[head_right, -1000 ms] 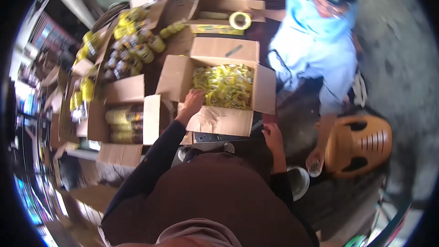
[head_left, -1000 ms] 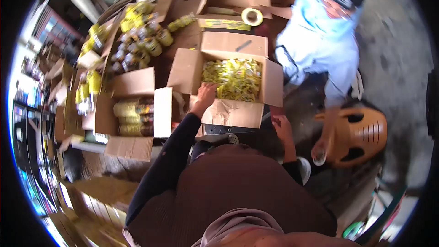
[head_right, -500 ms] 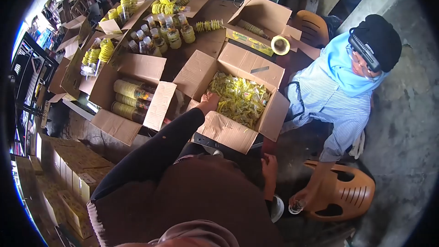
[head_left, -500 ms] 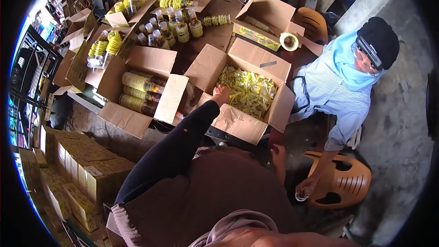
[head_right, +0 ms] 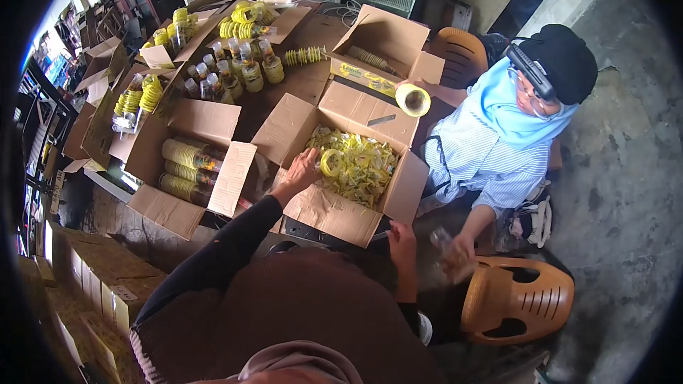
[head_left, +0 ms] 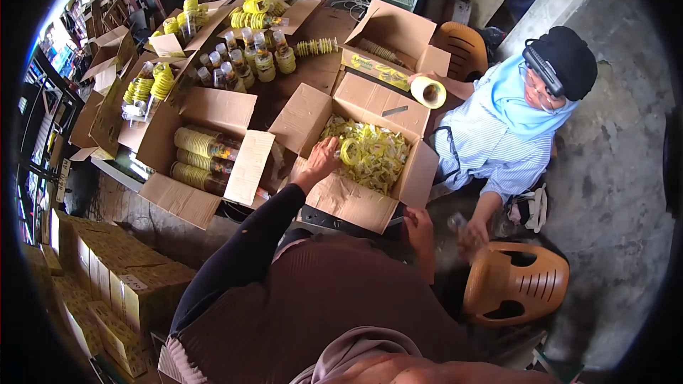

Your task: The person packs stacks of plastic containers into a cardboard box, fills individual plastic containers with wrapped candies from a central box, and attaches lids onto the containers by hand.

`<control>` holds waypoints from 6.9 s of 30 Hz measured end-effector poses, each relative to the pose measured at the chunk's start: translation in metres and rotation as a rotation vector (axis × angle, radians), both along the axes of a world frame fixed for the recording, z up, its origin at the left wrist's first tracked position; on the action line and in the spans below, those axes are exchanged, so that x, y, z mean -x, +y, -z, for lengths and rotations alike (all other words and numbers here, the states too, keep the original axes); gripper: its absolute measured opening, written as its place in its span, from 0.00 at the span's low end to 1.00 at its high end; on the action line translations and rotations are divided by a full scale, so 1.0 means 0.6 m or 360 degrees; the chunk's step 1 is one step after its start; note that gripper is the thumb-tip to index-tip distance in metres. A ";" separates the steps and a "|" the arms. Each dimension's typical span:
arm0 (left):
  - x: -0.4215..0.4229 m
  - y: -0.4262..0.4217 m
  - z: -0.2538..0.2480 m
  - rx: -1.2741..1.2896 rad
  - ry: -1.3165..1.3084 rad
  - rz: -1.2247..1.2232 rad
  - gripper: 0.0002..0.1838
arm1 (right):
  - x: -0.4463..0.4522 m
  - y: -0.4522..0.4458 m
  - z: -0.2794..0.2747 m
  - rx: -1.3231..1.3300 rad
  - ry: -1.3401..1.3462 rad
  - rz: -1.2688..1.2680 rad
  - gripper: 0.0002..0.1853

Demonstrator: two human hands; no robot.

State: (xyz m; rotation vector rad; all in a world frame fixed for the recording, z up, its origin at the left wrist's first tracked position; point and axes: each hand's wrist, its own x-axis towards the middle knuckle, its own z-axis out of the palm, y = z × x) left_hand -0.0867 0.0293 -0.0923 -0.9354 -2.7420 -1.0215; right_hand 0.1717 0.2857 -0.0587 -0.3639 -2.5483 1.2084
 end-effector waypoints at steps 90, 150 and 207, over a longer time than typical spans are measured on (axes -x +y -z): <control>-0.097 0.009 -0.168 0.0221 -0.0531 0.0542 0.61 | 0.243 -0.116 -0.141 -0.0613 0.0186 -0.0753 0.08; -0.106 -0.051 -0.204 -0.0033 0.0122 -0.0072 0.30 | 0.252 -0.059 0.009 0.0849 -0.0388 -0.0317 0.10; -0.107 -0.025 -0.184 0.0033 0.0033 0.0217 0.28 | 0.317 -0.144 -0.015 0.0058 0.0413 -0.0717 0.05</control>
